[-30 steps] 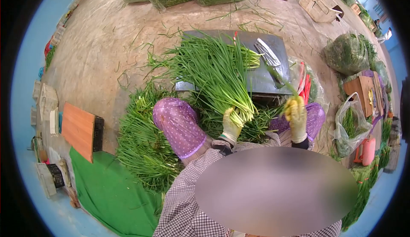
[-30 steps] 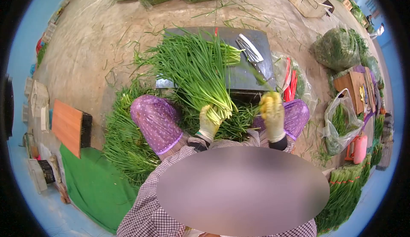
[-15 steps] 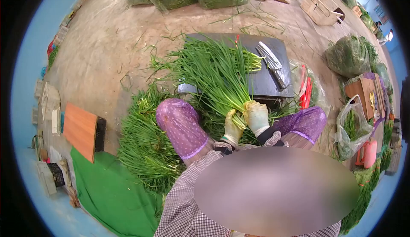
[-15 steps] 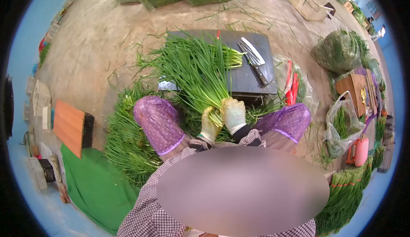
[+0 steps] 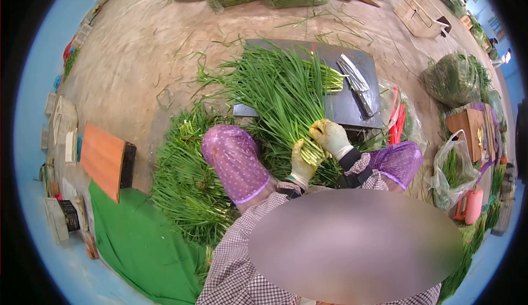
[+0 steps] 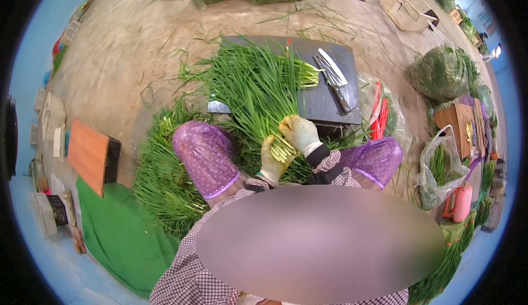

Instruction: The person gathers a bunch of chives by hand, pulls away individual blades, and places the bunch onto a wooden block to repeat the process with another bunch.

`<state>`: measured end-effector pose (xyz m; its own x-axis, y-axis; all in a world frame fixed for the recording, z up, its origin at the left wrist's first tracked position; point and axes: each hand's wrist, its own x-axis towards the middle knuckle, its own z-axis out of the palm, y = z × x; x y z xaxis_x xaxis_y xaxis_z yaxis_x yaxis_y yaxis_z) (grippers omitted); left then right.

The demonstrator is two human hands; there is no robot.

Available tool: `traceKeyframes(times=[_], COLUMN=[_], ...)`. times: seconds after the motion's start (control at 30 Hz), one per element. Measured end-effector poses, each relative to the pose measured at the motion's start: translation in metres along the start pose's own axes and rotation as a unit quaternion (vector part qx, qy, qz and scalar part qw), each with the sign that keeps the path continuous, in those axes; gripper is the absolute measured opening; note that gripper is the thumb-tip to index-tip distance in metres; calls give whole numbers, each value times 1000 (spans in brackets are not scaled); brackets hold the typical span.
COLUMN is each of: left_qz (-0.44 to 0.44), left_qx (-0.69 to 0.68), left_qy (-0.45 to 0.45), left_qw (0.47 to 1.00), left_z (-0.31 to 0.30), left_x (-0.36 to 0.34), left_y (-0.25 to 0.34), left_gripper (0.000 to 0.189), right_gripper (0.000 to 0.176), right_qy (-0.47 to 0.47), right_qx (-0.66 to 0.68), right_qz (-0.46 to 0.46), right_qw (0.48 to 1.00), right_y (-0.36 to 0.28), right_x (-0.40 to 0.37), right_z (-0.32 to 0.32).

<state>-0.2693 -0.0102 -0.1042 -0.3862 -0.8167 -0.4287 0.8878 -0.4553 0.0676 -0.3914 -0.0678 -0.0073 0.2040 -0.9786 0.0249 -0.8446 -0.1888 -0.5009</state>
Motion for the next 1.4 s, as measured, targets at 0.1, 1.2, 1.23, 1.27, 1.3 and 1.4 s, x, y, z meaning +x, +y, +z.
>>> traceKeyframes(times=[0.1, 1.2, 1.23, 1.27, 1.3, 1.4], left_qz=[1, 39, 2, -1, -3, -2], left_qx=[-26, -24, -74, -79, -85, -97], left_qy=[-13, -2, -6, -29, -53, -100], left_qw=[1000, 999, 997, 996, 995, 990], left_z=[8, -11, -4, -6, -16, -31], left_x=[-6, 9, 6, 7, 13, 17], left_y=[2, -8, -1, 0, 0, -1], left_gripper=[51, 48, 42, 40, 38, 36], right_gripper=[27, 16, 17, 19, 22, 20], right_qy=[-2, 43, 68, 92, 90, 97], right_qx=[-8, 391, 295, 195, 231, 188], right_qz=[13, 80, 43, 5, 19, 16], right_qw=[1000, 916, 952, 977, 969, 977], right_y=[-1, 2, -10, -19, -23, -31], right_x=[9, -8, -15, -21, -26, -40], right_z=[18, 35, 27, 23, 25, 25])
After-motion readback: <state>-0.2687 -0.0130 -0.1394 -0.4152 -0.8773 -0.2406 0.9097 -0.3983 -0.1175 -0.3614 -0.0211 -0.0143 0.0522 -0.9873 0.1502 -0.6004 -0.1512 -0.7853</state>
